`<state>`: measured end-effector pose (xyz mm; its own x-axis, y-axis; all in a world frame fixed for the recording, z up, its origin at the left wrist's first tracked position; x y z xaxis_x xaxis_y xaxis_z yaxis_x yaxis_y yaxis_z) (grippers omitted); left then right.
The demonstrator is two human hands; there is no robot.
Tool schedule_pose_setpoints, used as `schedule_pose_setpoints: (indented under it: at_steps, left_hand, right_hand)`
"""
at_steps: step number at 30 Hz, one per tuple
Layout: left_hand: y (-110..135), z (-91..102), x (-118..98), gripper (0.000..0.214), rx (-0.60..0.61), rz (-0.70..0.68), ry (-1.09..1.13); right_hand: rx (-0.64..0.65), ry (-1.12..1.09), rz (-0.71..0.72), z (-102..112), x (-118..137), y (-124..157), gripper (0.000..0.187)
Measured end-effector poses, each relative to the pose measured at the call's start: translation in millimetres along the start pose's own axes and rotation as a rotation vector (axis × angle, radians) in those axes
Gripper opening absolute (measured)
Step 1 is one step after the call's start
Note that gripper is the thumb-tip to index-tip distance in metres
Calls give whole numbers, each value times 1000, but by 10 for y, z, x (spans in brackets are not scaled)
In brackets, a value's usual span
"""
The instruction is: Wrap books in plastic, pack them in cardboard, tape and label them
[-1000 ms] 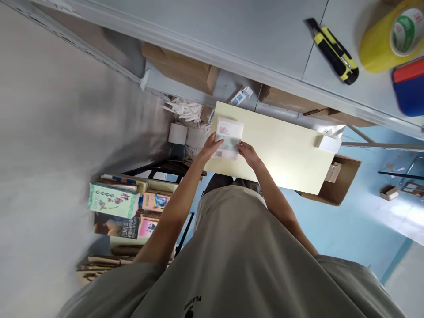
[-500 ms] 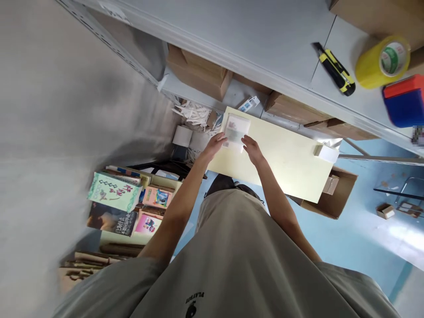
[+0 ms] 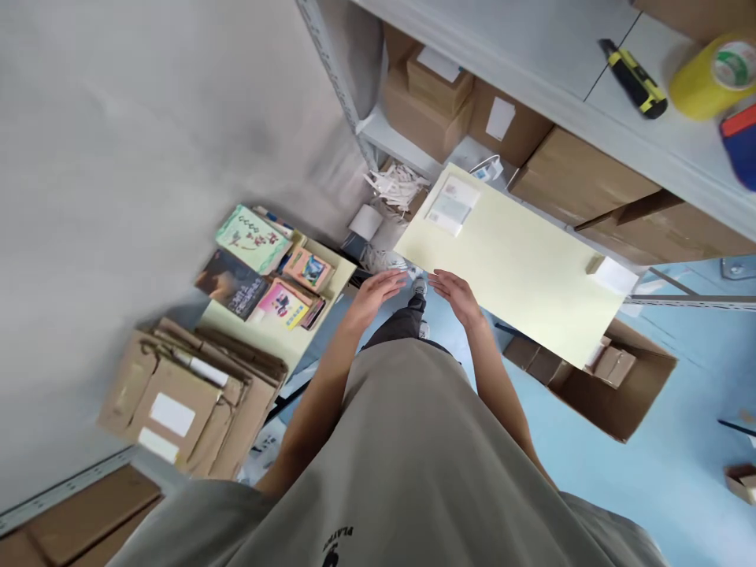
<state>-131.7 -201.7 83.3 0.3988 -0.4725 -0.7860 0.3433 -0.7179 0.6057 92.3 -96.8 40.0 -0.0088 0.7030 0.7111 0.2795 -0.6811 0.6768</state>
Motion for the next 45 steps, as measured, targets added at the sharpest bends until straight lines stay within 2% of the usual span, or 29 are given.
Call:
schedule_pose_setpoints:
  at_steps: [4, 9, 13, 16, 18, 20, 22, 24, 27, 29, 30, 32, 33, 35, 39, 42, 45]
  left_hand:
    - [584, 324, 308, 83, -96, 44, 26]
    - [977, 592, 451, 76, -134, -7, 51]
    - [1258, 873, 476, 73, -143, -84, 105]
    - [1506, 1247, 581, 73, -176, -107, 144]
    - [1683, 1601, 705, 72, -229, -124, 169]
    - [1871, 2041, 866, 70, -295, -149, 182]
    - [2080, 2573, 1047, 68, -381, -198, 167]
    - [2320, 3196, 1228, 63, -510, -278, 103]
    - [2719, 4187, 1482, 58, -787, -376, -145]
    - [2932, 4742, 1633, 66, -928, -372, -394]
    - [2997, 4962, 1708, 76, -955, -346, -515]
    - [3043, 5271, 1861, 101, -922, -283, -705]
    - [3035, 5364, 1936, 110, -880, -258, -762]
    - [2999, 5445, 2066, 113, -792, -238, -817]
    - [2960, 5393, 2179, 93, -710, -269, -846]
    - [3002, 5402, 2112, 77, -716, -302, -802]
    - [3119, 5584, 1896, 64, -786, -368, -692]
  right_hand:
    - [49, -12, 16, -135, -296, 283, 56]
    - [155, 30, 19, -440, -668, 667, 62]
    - [241, 102, -13, -852, -984, 946, 64]
    - [324, 157, -25, -1258, -1230, 1130, 64]
    - [376, 207, -29, -1562, -1412, 1249, 62]
    - [415, 256, -32, -1892, -1616, 1376, 60]
    - [444, 289, -35, -2252, -1845, 1523, 58]
    - [472, 315, -41, -2637, -2110, 1696, 54]
    - [524, 362, -69, -3215, -2572, 1990, 50]
    - [545, 391, -92, -3547, -2889, 2182, 46]
    - [552, 403, -101, -3688, -3037, 2271, 44]
    - [565, 425, -116, -3912, -3297, 2430, 40]
    - [576, 436, -122, -3997, -3405, 2500, 39]
    - [602, 455, -132, -4125, -3579, 2615, 39]
    - [618, 472, -130, -4280, -3796, 2730, 42]
    - [607, 486, -143, -4371, -3924, 2741, 46]
    - [583, 502, -177, -4428, -4047, 2728, 51]
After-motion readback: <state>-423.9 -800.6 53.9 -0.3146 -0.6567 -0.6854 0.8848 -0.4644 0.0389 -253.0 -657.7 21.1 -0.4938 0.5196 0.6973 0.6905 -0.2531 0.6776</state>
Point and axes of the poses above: each hand's wrist, its own y-axis away from the middle knuckle, its own z-axis out of the back of the hand, x = y × z, the point moved 6 cm from there along -y, towards the middle knuckle, and after that the axes turned 7 degrees about -x, right-handed, at the moved point
